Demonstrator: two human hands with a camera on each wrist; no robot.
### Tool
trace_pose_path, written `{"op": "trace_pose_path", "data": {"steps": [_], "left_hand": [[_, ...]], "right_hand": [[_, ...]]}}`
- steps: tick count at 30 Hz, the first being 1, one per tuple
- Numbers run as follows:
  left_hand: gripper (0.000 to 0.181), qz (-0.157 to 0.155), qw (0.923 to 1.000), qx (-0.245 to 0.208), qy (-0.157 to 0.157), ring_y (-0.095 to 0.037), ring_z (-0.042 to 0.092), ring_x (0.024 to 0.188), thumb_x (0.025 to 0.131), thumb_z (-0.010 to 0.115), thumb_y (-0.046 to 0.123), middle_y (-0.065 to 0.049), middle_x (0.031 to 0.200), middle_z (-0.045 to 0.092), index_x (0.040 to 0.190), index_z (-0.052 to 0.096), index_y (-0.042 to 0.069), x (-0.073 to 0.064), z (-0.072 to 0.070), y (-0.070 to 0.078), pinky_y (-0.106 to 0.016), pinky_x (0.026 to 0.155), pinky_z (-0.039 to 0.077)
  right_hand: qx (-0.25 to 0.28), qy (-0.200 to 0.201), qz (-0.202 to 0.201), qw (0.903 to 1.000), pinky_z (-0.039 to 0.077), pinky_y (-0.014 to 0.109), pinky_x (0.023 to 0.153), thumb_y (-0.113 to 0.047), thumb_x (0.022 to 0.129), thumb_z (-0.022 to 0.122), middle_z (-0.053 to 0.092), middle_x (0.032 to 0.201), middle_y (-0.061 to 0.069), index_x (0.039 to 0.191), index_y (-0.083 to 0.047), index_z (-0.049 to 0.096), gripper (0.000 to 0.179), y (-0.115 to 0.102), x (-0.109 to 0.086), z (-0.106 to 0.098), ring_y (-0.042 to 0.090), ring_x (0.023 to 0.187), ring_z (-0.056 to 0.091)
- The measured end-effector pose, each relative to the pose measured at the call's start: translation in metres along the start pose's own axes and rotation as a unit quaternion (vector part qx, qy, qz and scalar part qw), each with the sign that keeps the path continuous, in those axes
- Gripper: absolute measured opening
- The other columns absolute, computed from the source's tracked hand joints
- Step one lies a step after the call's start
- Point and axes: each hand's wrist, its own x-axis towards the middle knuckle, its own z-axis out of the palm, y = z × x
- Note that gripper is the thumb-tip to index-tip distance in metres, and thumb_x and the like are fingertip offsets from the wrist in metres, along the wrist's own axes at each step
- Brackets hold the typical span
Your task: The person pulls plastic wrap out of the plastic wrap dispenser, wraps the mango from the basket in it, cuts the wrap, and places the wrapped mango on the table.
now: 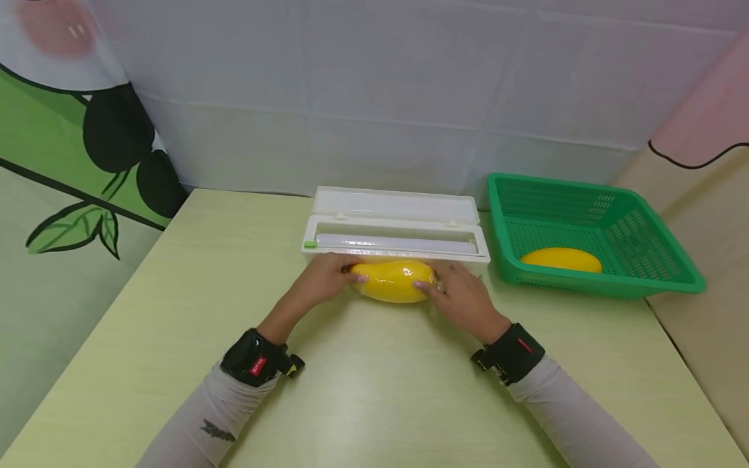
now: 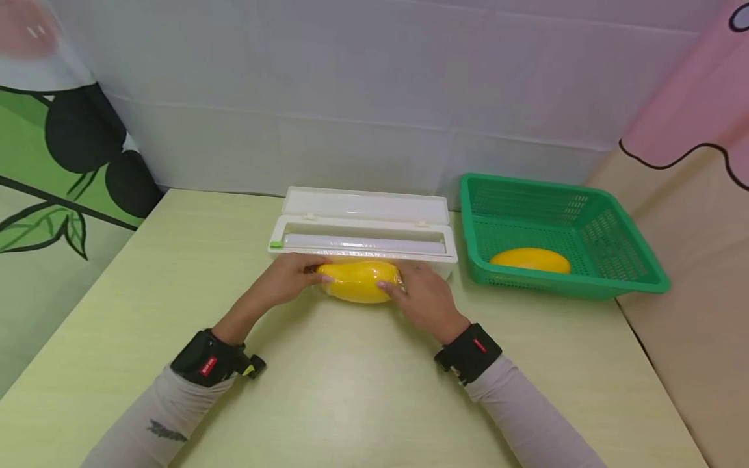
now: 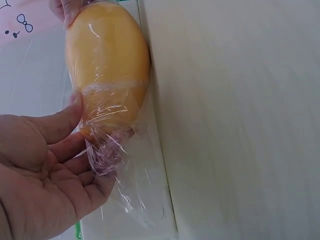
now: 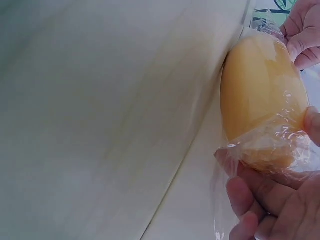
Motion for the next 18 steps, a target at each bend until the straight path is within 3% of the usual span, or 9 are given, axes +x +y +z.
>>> {"op": "trace_pose_path", "data": {"steps": [12, 18], "left_hand": [[0.028, -0.02, 0.9997, -0.013, -0.009, -0.019, 0.05, 0.076, 0.095, 0.068, 0.027, -0.003, 0.083, 0.058, 0.114, 0.071, 0.006, 0.0021, 0.0025, -0.0049, -0.03, 0.065, 0.039], [0.031, -0.028, 0.9995, -0.015, -0.009, -0.02, 0.054, 0.08, 0.095, 0.068, 0.026, -0.006, 0.092, 0.066, 0.118, 0.07, 0.004, 0.0029, 0.0025, -0.0051, -0.03, 0.068, 0.043]], "right_hand": [[-0.004, -0.02, 0.021, 0.9996, 0.049, 0.046, 0.083, -0.052, 0.101, 0.049, 0.064, 0.113, 0.009, 0.137, -0.008, 0.057, 0.058, -0.0012, 0.0029, 0.0002, 0.028, 0.104, 0.056], [-0.017, -0.014, 0.013, 0.9997, 0.046, 0.039, 0.071, -0.051, 0.101, 0.049, 0.061, 0.095, 0.005, 0.132, -0.009, 0.061, 0.054, -0.0008, 0.0046, -0.0001, 0.025, 0.088, 0.054]]}}
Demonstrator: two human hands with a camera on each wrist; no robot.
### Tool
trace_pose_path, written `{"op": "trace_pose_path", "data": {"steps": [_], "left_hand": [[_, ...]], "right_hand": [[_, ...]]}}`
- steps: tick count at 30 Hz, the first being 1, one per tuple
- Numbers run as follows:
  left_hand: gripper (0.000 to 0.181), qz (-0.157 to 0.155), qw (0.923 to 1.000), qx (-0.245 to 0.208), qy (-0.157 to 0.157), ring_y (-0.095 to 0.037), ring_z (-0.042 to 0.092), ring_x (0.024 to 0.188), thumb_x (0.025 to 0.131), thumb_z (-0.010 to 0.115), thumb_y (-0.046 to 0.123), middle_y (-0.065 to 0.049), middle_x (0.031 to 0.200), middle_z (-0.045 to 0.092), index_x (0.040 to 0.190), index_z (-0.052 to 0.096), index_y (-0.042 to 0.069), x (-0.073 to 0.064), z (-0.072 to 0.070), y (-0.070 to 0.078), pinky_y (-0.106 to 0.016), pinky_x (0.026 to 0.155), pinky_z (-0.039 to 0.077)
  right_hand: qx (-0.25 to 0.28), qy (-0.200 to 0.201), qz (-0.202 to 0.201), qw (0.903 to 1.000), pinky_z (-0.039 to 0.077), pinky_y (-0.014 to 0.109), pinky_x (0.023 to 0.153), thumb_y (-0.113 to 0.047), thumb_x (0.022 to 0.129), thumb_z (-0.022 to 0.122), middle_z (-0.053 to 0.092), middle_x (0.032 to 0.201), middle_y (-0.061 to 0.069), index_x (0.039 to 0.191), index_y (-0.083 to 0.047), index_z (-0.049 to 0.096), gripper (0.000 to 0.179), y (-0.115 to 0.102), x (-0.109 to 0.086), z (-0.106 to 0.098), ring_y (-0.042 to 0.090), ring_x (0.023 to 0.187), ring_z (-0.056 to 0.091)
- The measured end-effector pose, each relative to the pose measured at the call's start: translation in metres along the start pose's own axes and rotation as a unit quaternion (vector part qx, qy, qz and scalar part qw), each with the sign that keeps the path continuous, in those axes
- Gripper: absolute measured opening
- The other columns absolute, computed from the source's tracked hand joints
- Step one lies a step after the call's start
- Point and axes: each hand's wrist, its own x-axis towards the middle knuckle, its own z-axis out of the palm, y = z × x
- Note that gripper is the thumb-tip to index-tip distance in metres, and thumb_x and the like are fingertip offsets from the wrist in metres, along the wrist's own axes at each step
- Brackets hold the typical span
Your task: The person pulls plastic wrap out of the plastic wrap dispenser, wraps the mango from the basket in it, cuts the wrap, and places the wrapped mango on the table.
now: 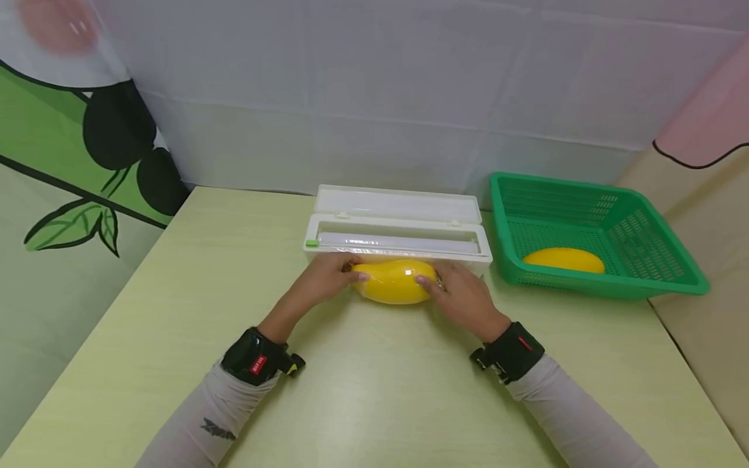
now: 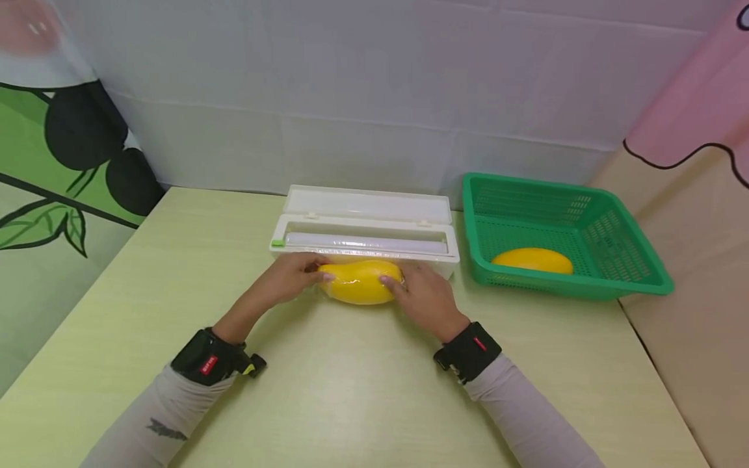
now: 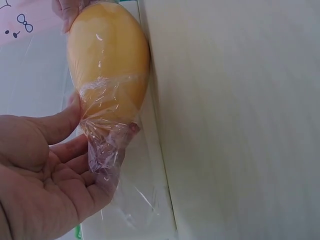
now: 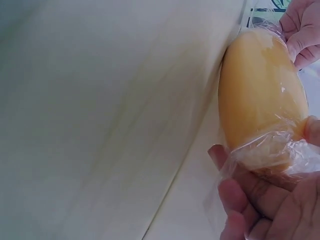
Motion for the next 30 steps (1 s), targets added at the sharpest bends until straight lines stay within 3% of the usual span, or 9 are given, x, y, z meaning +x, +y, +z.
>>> {"op": "trace_pose_path", "data": {"steps": [6, 13, 18, 22, 25, 30], "left_hand": [[0.032, -0.005, 0.9999, 0.005, 0.009, -0.021, 0.054, 0.081, 0.095, 0.069, 0.027, -0.006, 0.092, 0.065, 0.118, 0.07, 0.005, -0.001, 0.0, 0.002, -0.03, 0.069, 0.043], [0.035, -0.044, 0.9988, -0.006, 0.021, -0.023, 0.059, 0.083, 0.094, 0.071, 0.028, -0.012, 0.097, 0.067, 0.116, 0.062, 0.002, -0.007, 0.003, 0.007, -0.03, 0.067, 0.048], [0.029, -0.032, 0.9993, -0.007, 0.016, -0.023, 0.058, 0.075, 0.094, 0.07, 0.028, -0.01, 0.089, 0.065, 0.108, 0.057, 0.006, -0.01, 0.002, 0.009, -0.03, 0.062, 0.047], [0.026, -0.026, 0.9996, 0.0, 0.013, -0.024, 0.06, 0.079, 0.095, 0.07, 0.029, -0.01, 0.092, 0.066, 0.103, 0.056, 0.008, -0.01, 0.001, 0.009, -0.03, 0.063, 0.048], [0.025, -0.026, 0.9996, 0.002, 0.009, -0.025, 0.062, 0.085, 0.095, 0.069, 0.029, -0.011, 0.098, 0.068, 0.101, 0.056, 0.009, -0.009, 0.001, 0.008, -0.031, 0.065, 0.049], [0.027, -0.037, 0.9993, 0.003, 0.002, -0.026, 0.062, 0.088, 0.095, 0.069, 0.032, -0.013, 0.104, 0.068, 0.101, 0.056, 0.009, -0.011, 0.0, 0.007, -0.033, 0.069, 0.05]], "right_hand": [[-0.009, -0.003, -0.001, 1.0, 0.044, 0.037, 0.066, -0.051, 0.103, 0.046, 0.056, 0.085, 0.002, 0.124, -0.009, 0.063, 0.05, -0.002, 0.0, 0.0, 0.024, 0.085, 0.053], [0.003, -0.017, 0.009, 0.9998, 0.05, 0.046, 0.079, -0.047, 0.104, 0.046, 0.063, 0.106, 0.01, 0.134, -0.006, 0.057, 0.053, -0.006, -0.004, -0.002, 0.028, 0.098, 0.057], [0.028, -0.026, 0.023, 0.999, 0.051, 0.048, 0.088, -0.049, 0.103, 0.046, 0.062, 0.127, 0.015, 0.14, -0.003, 0.051, 0.059, -0.006, -0.005, -0.006, 0.028, 0.104, 0.059], [0.042, -0.028, 0.043, 0.9978, 0.051, 0.04, 0.071, -0.054, 0.101, 0.048, 0.066, 0.105, 0.014, 0.141, -0.001, 0.043, 0.066, -0.004, -0.007, -0.006, 0.024, 0.082, 0.06], [0.057, -0.03, 0.054, 0.9965, 0.045, 0.034, 0.061, -0.056, 0.1, 0.049, 0.061, 0.086, 0.01, 0.137, -0.002, 0.038, 0.067, -0.004, -0.007, -0.006, 0.021, 0.069, 0.055], [0.076, -0.03, 0.042, 0.9958, 0.043, 0.033, 0.063, -0.056, 0.099, 0.05, 0.058, 0.088, 0.007, 0.132, -0.008, 0.044, 0.058, -0.005, -0.008, -0.006, 0.021, 0.073, 0.053]]}}
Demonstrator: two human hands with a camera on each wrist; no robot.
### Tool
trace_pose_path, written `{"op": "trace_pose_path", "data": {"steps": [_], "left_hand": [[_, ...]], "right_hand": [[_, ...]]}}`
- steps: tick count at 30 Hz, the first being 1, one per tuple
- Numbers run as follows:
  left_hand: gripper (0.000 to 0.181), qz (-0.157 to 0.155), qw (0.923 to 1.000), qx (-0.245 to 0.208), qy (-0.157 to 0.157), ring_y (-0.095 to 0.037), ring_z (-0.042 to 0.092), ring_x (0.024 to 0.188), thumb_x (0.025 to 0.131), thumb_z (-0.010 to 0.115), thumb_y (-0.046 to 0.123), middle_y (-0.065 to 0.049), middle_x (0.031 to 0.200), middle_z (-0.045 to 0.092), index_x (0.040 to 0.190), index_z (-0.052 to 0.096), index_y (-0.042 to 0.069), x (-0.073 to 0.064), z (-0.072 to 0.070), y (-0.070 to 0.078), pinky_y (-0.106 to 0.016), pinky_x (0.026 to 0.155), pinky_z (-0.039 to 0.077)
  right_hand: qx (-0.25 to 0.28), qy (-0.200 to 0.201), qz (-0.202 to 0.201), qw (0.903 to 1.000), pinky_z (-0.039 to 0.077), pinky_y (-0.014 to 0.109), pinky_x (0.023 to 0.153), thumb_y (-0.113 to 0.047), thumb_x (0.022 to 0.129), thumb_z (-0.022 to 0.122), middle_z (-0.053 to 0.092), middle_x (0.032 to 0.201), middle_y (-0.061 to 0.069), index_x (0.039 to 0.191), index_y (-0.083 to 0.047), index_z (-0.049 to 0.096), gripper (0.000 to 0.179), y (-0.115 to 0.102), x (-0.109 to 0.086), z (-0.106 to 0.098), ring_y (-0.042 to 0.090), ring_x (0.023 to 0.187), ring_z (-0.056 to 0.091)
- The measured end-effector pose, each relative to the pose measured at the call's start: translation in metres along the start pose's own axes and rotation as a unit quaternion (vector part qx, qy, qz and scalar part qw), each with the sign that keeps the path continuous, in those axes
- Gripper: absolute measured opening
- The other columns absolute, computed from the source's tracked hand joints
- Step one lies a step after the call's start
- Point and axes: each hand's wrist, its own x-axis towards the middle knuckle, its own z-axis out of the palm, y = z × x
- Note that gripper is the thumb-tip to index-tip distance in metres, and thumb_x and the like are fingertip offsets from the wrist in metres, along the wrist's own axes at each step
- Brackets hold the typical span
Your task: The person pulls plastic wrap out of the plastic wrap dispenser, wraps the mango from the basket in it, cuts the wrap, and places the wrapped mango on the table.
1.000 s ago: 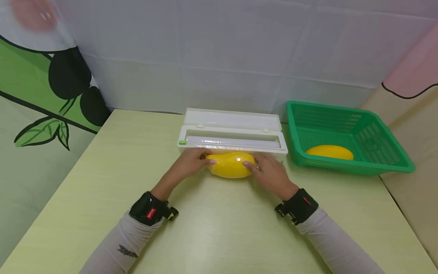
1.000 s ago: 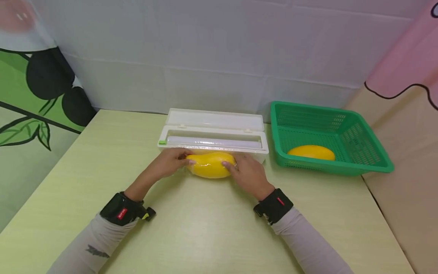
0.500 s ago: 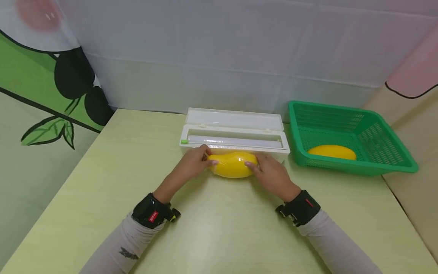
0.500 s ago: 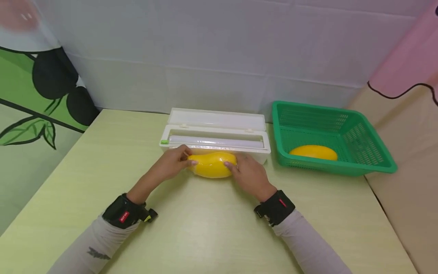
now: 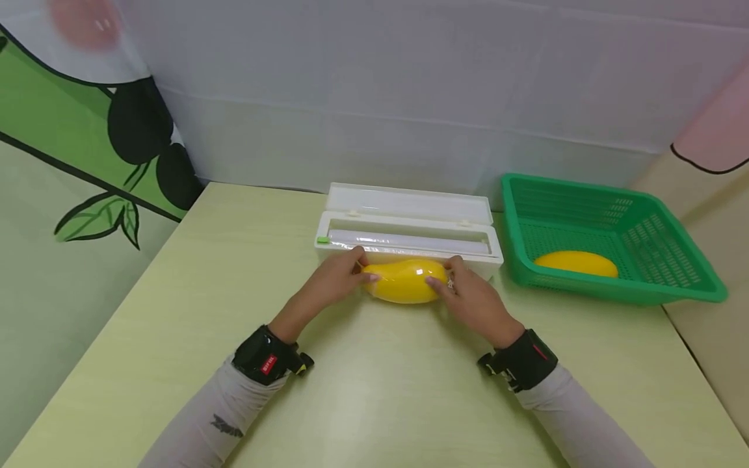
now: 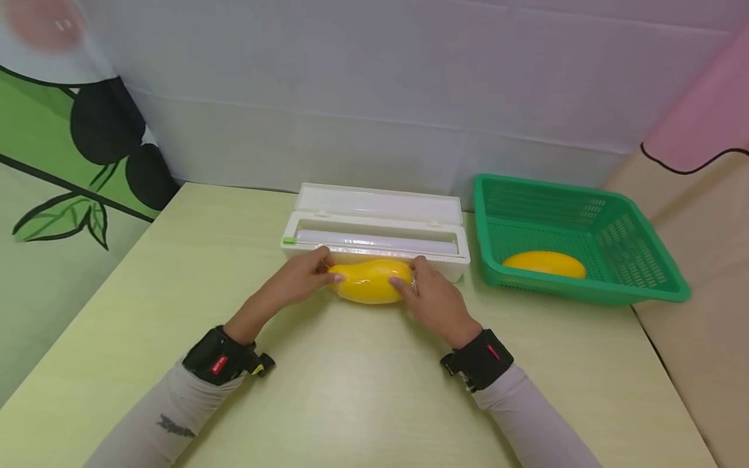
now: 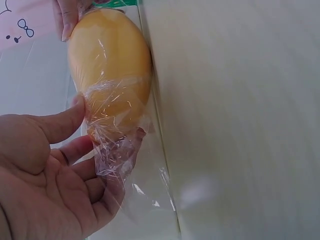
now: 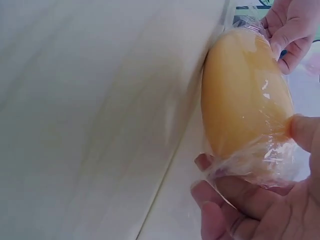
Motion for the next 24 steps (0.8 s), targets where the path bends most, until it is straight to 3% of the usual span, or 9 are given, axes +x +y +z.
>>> {"op": "trace_pose_path", "data": {"steps": [7, 17, 24], "left_hand": [[0.03, -0.021, 0.9996, 0.02, -0.006, -0.023, 0.06, 0.085, 0.094, 0.069, 0.035, -0.01, 0.107, 0.067, 0.107, 0.059, 0.009, 0.0002, -0.0007, 0.0034, -0.034, 0.07, 0.049], [0.031, -0.021, 0.9993, 0.028, -0.011, -0.022, 0.06, 0.085, 0.095, 0.068, 0.036, -0.011, 0.109, 0.067, 0.108, 0.058, 0.008, 0.0025, 0.0004, 0.0036, -0.034, 0.072, 0.05], [0.031, -0.016, 0.9992, 0.035, -0.011, -0.021, 0.054, 0.074, 0.095, 0.068, 0.036, -0.006, 0.089, 0.061, 0.103, 0.058, 0.008, -0.0017, -0.0041, 0.006, -0.032, 0.063, 0.045]], "right_hand": [[0.011, 0.03, -0.009, 0.9995, 0.048, 0.038, 0.073, -0.057, 0.096, 0.054, 0.067, 0.105, 0.006, 0.136, -0.016, 0.056, 0.057, 0.0014, -0.004, -0.0012, 0.022, 0.085, 0.059], [0.014, 0.064, -0.039, 0.9971, 0.04, 0.032, 0.064, -0.049, 0.093, 0.065, 0.055, 0.079, 0.001, 0.126, -0.014, 0.067, 0.048, -0.0011, -0.0045, -0.0059, 0.018, 0.072, 0.05], [0.063, 0.056, -0.031, 0.996, 0.035, 0.032, 0.061, -0.049, 0.091, 0.067, 0.045, 0.073, 0.002, 0.12, -0.018, 0.07, 0.043, -0.0015, -0.0014, -0.0081, 0.018, 0.07, 0.047]]}}
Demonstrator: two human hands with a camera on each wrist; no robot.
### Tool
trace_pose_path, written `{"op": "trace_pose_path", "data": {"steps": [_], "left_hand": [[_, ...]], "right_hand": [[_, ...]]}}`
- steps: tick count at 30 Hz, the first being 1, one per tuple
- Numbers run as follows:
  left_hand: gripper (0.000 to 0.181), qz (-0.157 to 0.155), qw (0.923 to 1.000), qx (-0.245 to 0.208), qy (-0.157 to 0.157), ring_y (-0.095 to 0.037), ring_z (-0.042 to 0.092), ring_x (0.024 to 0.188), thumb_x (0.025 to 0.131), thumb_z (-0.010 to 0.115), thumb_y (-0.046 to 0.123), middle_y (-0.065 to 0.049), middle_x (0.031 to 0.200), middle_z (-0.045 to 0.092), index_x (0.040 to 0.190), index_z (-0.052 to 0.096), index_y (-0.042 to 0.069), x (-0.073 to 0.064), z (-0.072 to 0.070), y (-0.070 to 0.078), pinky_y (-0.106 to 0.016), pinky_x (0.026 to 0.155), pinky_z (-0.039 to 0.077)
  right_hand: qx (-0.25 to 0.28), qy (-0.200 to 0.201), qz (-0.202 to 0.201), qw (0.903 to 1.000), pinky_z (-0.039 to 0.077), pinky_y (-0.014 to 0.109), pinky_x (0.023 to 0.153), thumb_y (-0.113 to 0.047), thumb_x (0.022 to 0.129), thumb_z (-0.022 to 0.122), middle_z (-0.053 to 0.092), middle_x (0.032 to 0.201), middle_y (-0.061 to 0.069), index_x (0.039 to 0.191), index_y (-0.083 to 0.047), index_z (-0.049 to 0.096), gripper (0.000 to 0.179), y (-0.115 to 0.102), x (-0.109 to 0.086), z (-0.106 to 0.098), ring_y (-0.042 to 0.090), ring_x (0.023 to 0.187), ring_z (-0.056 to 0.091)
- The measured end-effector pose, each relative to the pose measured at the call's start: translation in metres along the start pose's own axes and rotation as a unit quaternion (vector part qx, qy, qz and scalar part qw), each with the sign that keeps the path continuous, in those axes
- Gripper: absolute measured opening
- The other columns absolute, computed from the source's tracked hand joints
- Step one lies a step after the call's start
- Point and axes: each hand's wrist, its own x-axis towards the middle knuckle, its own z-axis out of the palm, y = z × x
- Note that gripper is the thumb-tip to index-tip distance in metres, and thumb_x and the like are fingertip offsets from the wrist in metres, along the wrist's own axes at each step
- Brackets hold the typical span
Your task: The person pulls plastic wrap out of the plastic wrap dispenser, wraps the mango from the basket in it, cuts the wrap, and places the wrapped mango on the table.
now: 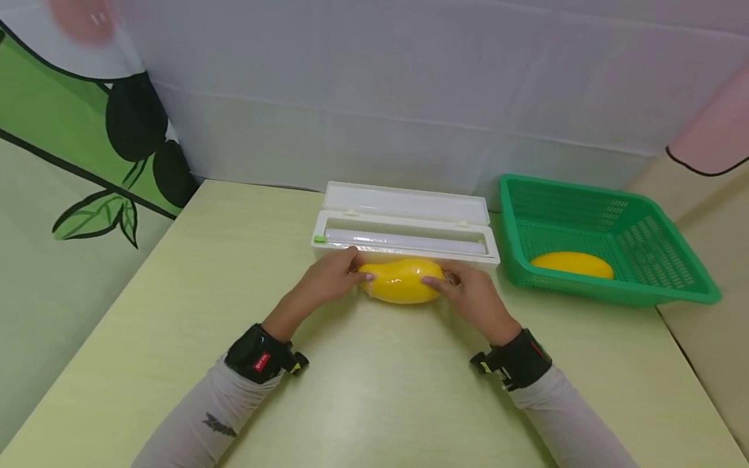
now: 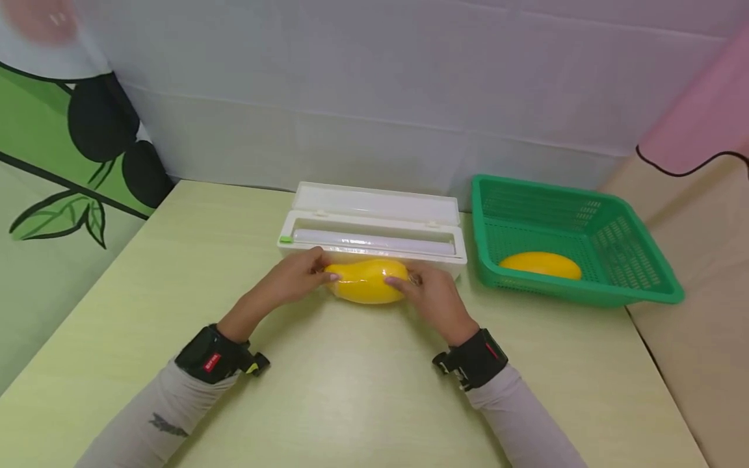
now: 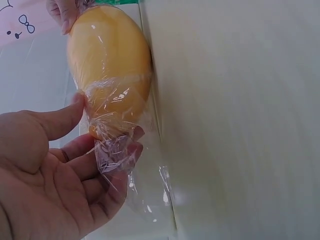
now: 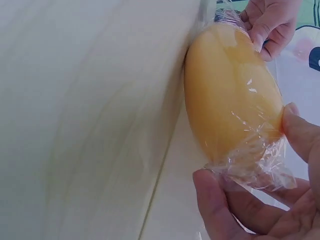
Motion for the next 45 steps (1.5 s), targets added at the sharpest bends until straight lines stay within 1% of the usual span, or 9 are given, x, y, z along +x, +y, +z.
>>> {"op": "trace_pose_path", "data": {"steps": [8, 13, 16, 20, 25, 30, 34, 38, 45], "left_hand": [[0.032, 0.01, 0.9999, 0.007, -0.002, -0.021, 0.058, 0.08, 0.095, 0.068, 0.034, -0.01, 0.104, 0.068, 0.108, 0.062, 0.006, 0.0, -0.002, 0.0, -0.035, 0.072, 0.049], [0.032, 0.007, 0.9998, 0.017, -0.012, -0.02, 0.057, 0.078, 0.095, 0.069, 0.034, -0.01, 0.104, 0.068, 0.108, 0.065, 0.005, -0.003, -0.004, 0.003, -0.034, 0.07, 0.049], [0.032, -0.003, 0.9994, 0.029, -0.017, -0.019, 0.057, 0.073, 0.092, 0.072, 0.036, -0.006, 0.096, 0.067, 0.104, 0.066, 0.007, -0.005, -0.006, 0.005, -0.032, 0.064, 0.047], [0.033, -0.007, 0.999, 0.041, -0.017, -0.018, 0.057, 0.07, 0.087, 0.077, 0.037, -0.003, 0.09, 0.065, 0.1, 0.066, 0.008, -0.006, -0.008, 0.006, -0.031, 0.061, 0.047], [0.032, 0.007, 0.9992, 0.038, -0.014, -0.017, 0.057, 0.069, 0.087, 0.077, 0.036, -0.003, 0.091, 0.067, 0.099, 0.067, 0.008, -0.007, -0.009, 0.005, -0.031, 0.062, 0.048], [0.03, 0.014, 0.9995, 0.027, -0.011, -0.017, 0.056, 0.067, 0.085, 0.079, 0.034, -0.002, 0.086, 0.065, 0.093, 0.065, 0.009, -0.005, -0.008, 0.002, -0.03, 0.061, 0.046], [0.029, 0.018, 0.9995, 0.025, -0.01, -0.017, 0.053, 0.067, 0.082, 0.082, 0.032, -0.001, 0.081, 0.063, 0.088, 0.065, 0.01, -0.005, -0.007, 0.0, -0.029, 0.06, 0.043], [0.03, 0.022, 0.9996, 0.018, -0.01, -0.017, 0.053, 0.065, 0.081, 0.084, 0.032, -0.001, 0.08, 0.063, 0.086, 0.064, 0.01, -0.005, -0.007, 0.0, -0.028, 0.058, 0.043], [0.03, 0.025, 0.9996, 0.016, -0.001, -0.017, 0.057, 0.07, 0.082, 0.082, 0.033, -0.001, 0.088, 0.068, 0.091, 0.067, 0.009, -0.005, -0.007, 0.002, -0.03, 0.064, 0.047]], "right_hand": [[0.011, 0.037, -0.008, 0.9992, 0.042, 0.028, 0.062, -0.047, 0.088, 0.072, 0.069, 0.088, 0.0, 0.126, -0.015, 0.07, 0.05, 0.0, -0.003, 0.003, 0.016, 0.073, 0.054], [-0.003, 0.044, -0.011, 0.999, 0.037, 0.026, 0.055, -0.049, 0.087, 0.073, 0.064, 0.074, 0.001, 0.128, -0.012, 0.068, 0.056, 0.002, -0.007, 0.006, 0.016, 0.066, 0.051], [-0.012, 0.059, -0.033, 0.9976, 0.042, 0.026, 0.055, -0.042, 0.084, 0.078, 0.074, 0.091, 0.009, 0.128, -0.009, 0.067, 0.056, 0.005, -0.009, 0.007, 0.016, 0.072, 0.06], [-0.028, 0.065, -0.063, 0.9956, 0.048, 0.03, 0.065, -0.036, 0.082, 0.081, 0.072, 0.116, 0.009, 0.13, -0.008, 0.066, 0.057, 0.011, -0.011, 0.008, 0.021, 0.088, 0.061], [-0.056, 0.02, -0.074, 0.9955, 0.045, 0.041, 0.081, -0.037, 0.097, 0.065, 0.071, 0.115, 0.009, 0.137, -0.009, 0.06, 0.049, 0.012, -0.011, 0.005, 0.028, 0.1, 0.053], [-0.009, -0.023, -0.02, 0.9995, 0.05, 0.043, 0.083, -0.038, 0.102, 0.056, 0.071, 0.109, 0.01, 0.136, -0.008, 0.055, 0.045, 0.011, -0.01, -0.001, 0.026, 0.098, 0.063], [0.047, -0.004, 0.006, 0.9989, 0.054, 0.043, 0.081, -0.036, 0.094, 0.07, 0.074, 0.104, 0.009, 0.116, -0.007, 0.067, 0.037, 0.01, -0.01, -0.005, 0.025, 0.095, 0.07], [0.075, 0.032, 0.013, 0.9966, 0.054, 0.035, 0.075, -0.032, 0.085, 0.08, 0.075, 0.096, 0.003, 0.101, -0.008, 0.077, 0.029, 0.012, -0.01, -0.006, 0.02, 0.088, 0.067], [0.064, 0.031, -0.003, 0.9975, 0.053, 0.031, 0.072, -0.029, 0.086, 0.079, 0.073, 0.096, 0.004, 0.113, -0.009, 0.073, 0.034, 0.018, -0.007, -0.006, 0.02, 0.087, 0.066]]}}
